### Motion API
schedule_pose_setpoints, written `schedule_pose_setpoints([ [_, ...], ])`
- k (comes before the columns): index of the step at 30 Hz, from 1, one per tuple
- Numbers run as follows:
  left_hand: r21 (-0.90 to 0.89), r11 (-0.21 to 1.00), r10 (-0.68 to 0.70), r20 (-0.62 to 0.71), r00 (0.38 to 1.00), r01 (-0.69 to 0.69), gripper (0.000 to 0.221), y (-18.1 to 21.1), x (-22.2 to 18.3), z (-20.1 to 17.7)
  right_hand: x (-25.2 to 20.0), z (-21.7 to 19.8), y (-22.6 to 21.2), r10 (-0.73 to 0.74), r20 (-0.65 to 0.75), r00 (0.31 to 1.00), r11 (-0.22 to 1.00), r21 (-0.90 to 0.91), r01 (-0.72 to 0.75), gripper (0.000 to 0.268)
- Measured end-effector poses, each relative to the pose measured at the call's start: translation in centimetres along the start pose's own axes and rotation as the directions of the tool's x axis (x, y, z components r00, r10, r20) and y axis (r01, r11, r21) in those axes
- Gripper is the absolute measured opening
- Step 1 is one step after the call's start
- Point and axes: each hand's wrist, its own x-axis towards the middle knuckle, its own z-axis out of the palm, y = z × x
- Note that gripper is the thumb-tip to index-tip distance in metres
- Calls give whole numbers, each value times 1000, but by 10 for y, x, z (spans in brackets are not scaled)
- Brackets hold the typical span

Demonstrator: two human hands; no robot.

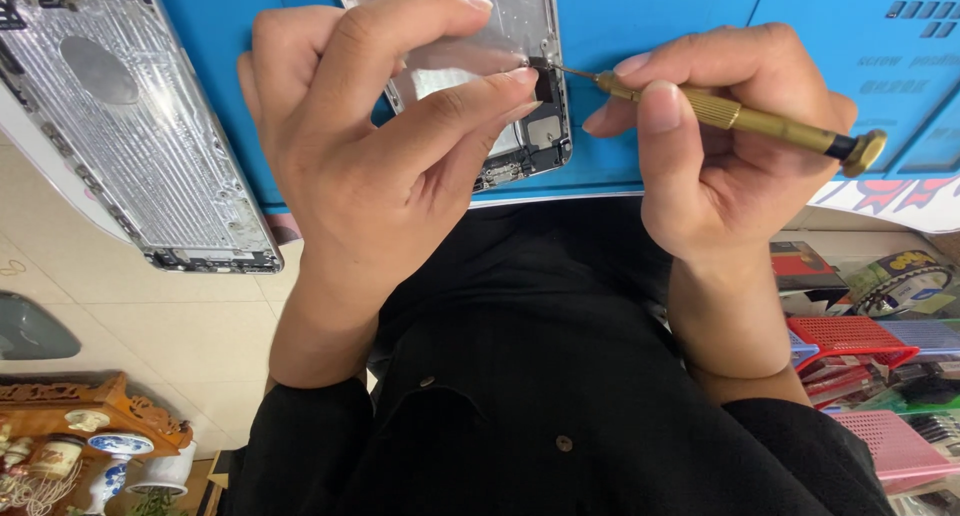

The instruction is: Replacing internal components of a disassembled mobile phone using a precision screwdriver.

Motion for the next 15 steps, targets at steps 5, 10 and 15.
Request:
schedule_pose_setpoints([
  [5, 3, 1000, 0, 12, 1000, 0, 19, 1, 0, -1, 1, 0, 1, -14, 4, 1000, 1000, -21, 14, 14],
  [10, 2, 1000, -5, 13, 1000, 5, 19, 1, 0, -1, 2, -2, 1, -34, 26, 999, 998, -57, 36, 18],
  [15, -6, 1000, -7, 10, 1000, 7, 20, 1, 0, 0, 1, -2, 3, -39, 17, 999, 998, -44, 39, 14],
])
